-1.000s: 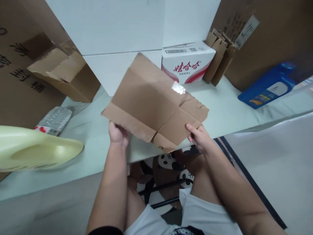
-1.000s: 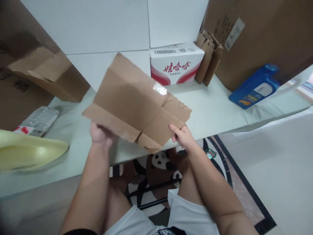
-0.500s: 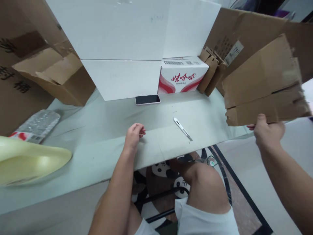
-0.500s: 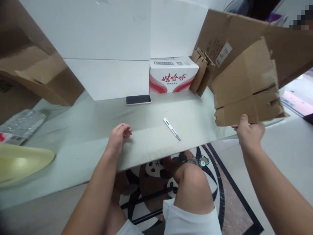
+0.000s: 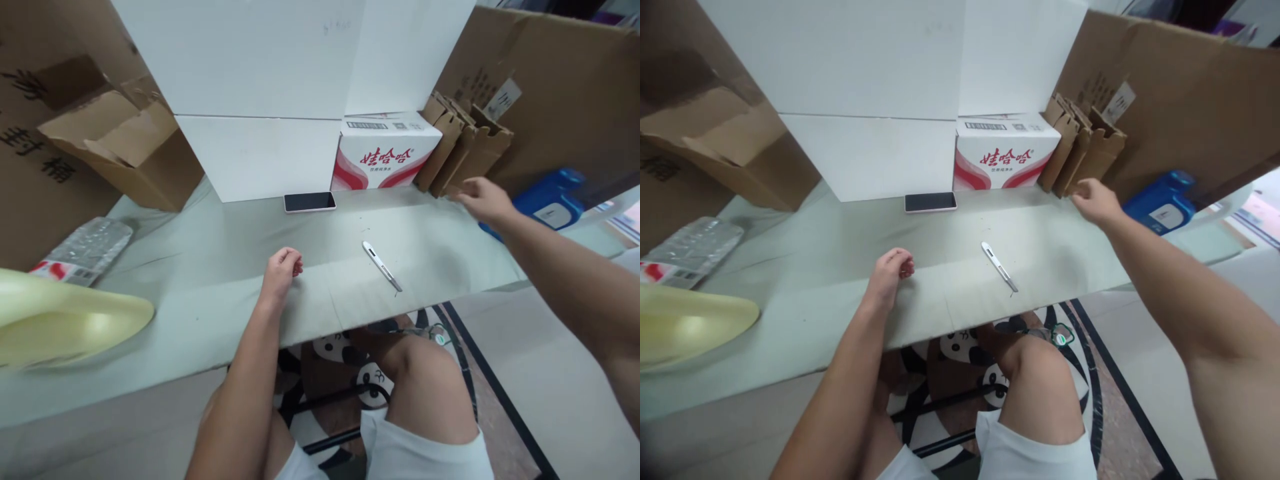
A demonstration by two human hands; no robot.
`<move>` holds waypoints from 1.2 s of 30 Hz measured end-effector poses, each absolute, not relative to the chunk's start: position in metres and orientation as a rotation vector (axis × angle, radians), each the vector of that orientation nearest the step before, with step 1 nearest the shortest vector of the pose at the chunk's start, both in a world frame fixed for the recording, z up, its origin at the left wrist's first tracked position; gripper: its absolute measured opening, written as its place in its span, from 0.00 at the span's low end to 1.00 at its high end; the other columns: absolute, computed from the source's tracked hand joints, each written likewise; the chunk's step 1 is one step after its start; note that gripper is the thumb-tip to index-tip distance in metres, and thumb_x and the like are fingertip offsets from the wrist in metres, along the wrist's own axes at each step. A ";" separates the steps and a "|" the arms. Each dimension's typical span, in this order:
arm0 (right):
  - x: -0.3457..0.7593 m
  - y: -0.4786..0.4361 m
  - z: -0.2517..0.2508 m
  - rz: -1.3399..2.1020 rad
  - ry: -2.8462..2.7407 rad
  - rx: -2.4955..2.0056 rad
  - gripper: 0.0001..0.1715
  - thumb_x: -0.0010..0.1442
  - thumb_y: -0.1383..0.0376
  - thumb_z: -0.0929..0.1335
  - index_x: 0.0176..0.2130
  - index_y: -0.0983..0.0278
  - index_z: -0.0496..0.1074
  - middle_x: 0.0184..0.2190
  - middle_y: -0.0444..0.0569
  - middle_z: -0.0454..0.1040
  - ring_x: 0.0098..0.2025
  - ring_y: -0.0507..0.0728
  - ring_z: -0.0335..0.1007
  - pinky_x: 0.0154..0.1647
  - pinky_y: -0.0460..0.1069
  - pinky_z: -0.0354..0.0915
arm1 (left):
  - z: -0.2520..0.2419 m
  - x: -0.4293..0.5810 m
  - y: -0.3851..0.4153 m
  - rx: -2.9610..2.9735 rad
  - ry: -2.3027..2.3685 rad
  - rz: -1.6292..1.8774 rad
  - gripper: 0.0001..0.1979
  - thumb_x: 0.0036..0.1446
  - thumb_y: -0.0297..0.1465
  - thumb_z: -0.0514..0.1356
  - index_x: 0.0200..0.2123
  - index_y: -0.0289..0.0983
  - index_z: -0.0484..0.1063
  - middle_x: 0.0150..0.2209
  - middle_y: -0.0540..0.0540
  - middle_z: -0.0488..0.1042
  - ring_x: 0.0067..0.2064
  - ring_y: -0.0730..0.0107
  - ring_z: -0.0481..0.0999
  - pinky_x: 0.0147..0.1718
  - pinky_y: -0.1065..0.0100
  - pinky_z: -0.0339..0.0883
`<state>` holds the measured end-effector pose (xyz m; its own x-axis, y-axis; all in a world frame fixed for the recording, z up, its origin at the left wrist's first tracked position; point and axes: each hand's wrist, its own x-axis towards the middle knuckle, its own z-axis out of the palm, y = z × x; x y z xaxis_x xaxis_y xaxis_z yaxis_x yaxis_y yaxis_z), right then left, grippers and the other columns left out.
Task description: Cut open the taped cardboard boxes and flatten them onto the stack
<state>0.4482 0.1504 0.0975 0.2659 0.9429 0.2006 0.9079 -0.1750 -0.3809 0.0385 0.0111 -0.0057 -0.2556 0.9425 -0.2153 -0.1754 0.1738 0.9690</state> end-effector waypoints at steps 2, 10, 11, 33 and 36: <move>0.434 0.133 0.094 0.271 -1.770 -2.122 0.18 0.57 0.71 0.71 0.49 0.69 0.74 0.44 0.63 0.79 0.38 0.54 0.74 0.41 0.50 0.65 | -0.004 0.038 0.008 0.821 1.356 1.339 0.09 0.43 0.38 0.61 0.22 0.38 0.68 0.21 0.51 0.67 0.24 0.74 0.64 0.25 0.71 0.57; 0.341 0.085 0.081 0.556 -2.358 -1.758 0.09 0.55 0.67 0.69 0.39 0.63 0.77 0.40 0.54 0.82 0.42 0.61 0.79 0.43 0.56 0.73 | 0.003 0.016 -0.014 0.815 1.351 1.428 0.15 0.48 0.35 0.58 0.17 0.40 0.55 0.17 0.56 0.52 0.21 0.77 0.50 0.21 0.71 0.42; 0.317 0.085 0.082 0.538 -2.457 -1.642 0.11 0.57 0.66 0.68 0.41 0.62 0.77 0.41 0.54 0.81 0.42 0.61 0.79 0.42 0.55 0.74 | 0.004 0.011 -0.017 0.797 1.357 1.449 0.16 0.49 0.35 0.58 0.17 0.40 0.53 0.17 0.56 0.50 0.21 0.77 0.48 0.21 0.71 0.41; -0.205 0.165 0.088 0.051 -2.743 -0.692 0.32 0.69 0.54 0.57 0.35 0.76 0.75 0.56 0.56 0.63 0.51 0.62 0.75 0.51 0.59 0.69 | 0.025 -0.080 -0.064 0.416 1.142 1.705 0.23 0.53 0.39 0.58 0.17 0.41 0.45 0.17 0.55 0.44 0.19 0.79 0.44 0.20 0.66 0.37; -0.201 0.165 0.087 -0.015 -2.723 -0.790 0.25 0.66 0.55 0.63 0.34 0.75 0.75 0.51 0.55 0.66 0.49 0.63 0.75 0.51 0.59 0.70 | 0.023 -0.082 -0.067 0.434 1.163 1.711 0.23 0.54 0.39 0.59 0.18 0.41 0.46 0.17 0.56 0.44 0.20 0.79 0.44 0.21 0.66 0.38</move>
<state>-0.2014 0.1651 0.0867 -0.8018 0.5212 0.2924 0.5244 0.8482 -0.0740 -0.0815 -0.0670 0.0232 -0.4529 0.8643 -0.2186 -0.5215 -0.0580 0.8513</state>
